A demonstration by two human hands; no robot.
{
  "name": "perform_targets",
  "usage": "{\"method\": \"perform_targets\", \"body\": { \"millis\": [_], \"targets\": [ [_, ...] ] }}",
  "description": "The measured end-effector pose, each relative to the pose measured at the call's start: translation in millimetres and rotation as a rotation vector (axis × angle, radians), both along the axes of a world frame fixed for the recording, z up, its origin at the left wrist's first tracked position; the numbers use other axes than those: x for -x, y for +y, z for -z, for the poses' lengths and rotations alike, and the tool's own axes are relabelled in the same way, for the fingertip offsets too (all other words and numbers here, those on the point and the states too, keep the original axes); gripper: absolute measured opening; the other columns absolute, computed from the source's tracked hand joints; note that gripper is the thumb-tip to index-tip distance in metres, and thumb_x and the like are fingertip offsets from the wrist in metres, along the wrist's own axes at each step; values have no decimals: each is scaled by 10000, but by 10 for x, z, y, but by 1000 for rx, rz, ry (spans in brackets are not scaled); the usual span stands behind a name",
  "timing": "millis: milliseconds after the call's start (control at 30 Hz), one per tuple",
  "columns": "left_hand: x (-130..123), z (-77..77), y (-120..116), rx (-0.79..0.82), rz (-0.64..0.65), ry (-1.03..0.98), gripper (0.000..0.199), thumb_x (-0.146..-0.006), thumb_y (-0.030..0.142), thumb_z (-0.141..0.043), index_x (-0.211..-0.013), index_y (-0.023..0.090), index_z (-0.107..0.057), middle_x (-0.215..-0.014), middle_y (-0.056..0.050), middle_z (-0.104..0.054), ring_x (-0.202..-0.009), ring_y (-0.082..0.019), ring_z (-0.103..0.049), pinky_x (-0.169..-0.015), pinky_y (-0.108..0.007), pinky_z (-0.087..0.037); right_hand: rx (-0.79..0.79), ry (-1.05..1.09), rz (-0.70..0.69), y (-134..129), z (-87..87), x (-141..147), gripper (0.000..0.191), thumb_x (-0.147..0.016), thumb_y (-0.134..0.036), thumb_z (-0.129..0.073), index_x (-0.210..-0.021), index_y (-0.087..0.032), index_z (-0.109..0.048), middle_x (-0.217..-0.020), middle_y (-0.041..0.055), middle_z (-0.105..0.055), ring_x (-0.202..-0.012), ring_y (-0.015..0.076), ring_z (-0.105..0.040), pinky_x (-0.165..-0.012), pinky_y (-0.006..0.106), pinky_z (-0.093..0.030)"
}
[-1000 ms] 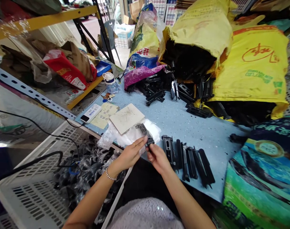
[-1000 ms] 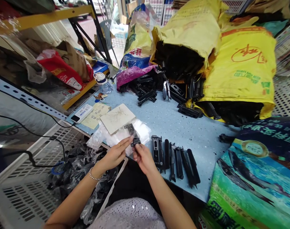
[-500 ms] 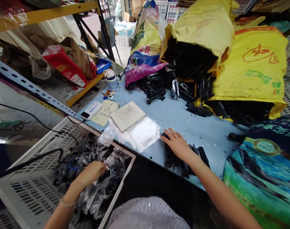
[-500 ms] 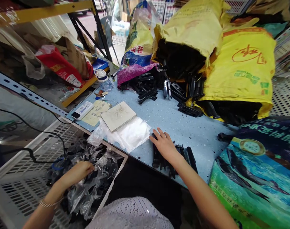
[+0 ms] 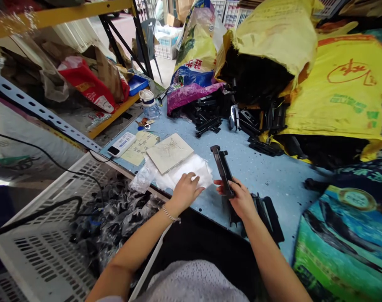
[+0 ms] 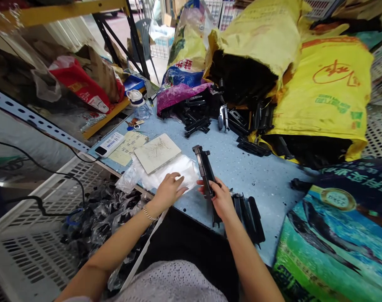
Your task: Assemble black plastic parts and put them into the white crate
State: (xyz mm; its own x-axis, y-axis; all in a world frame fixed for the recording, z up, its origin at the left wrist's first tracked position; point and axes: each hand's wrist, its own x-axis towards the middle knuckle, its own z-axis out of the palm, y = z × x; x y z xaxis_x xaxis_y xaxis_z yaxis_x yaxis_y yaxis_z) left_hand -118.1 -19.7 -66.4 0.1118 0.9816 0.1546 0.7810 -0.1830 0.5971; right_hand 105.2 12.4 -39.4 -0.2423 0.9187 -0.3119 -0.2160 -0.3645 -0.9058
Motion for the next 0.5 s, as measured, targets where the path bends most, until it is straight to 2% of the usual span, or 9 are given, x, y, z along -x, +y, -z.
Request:
{"method": "perform_targets", "body": {
  "millis": [67,100,200,267,333,400,500],
  "targets": [
    [-125,91,273,-31,-31,35,73,-852,151,-600,-827,145,-668,-1015,-119,-629,-979,-237,-580,-874,-378,-482,94,133,34,-32,11,46,290,-849,-398,-639,-1049,-191,-673,-1029,94,-743,-800,189,-694,-731,309,-551],
    [-122,146,372,-5,-57,-11,70,-825,126,-620,-765,142,-652,-954,-107,-627,-937,-229,-582,-846,-370,-486,131,178,45,-43,13,52,297,-852,-397,-635,-1055,-186,-682,-1057,101,-739,-813,184,-693,-740,303,-551],
    [42,266,531,132,-143,-321,100,-780,187,-687,-707,147,-630,-797,-47,-623,-767,-180,-587,-720,-310,-487,198,248,54,-49,38,90,296,-855,-384,-631,-1067,-190,-701,-1169,100,-707,-791,163,-688,-726,292,-557],
    [158,274,548,215,-154,-480,102,-783,238,-683,-747,152,-645,-739,-17,-634,-682,-156,-587,-641,-276,-477,227,274,35,-22,91,207,263,-830,-365,-662,-1034,-207,-712,-1192,76,-696,-744,152,-684,-686,293,-560],
    [220,229,522,223,-139,-512,77,-803,228,-647,-822,154,-650,-735,-8,-653,-665,-150,-602,-612,-262,-480,256,306,3,32,170,397,242,-786,-351,-706,-979,-206,-721,-1110,59,-718,-720,151,-681,-656,289,-556],
    [252,152,474,163,-131,-505,63,-806,166,-611,-862,154,-640,-775,-18,-667,-706,-155,-622,-649,-271,-503,281,331,16,94,254,590,226,-725,-335,-755,-891,-185,-721,-939,44,-731,-685,147,-665,-623,272,-545],
    [335,37,413,-14,-100,-265,208,-818,44,-490,-842,157,-663,-865,-68,-682,-855,-196,-632,-805,-351,-520,289,294,135,128,329,723,219,-650,-326,-801,-757,-170,-689,-734,11,-680,-619,134,-623,-569,248,-518]
  ]
}}
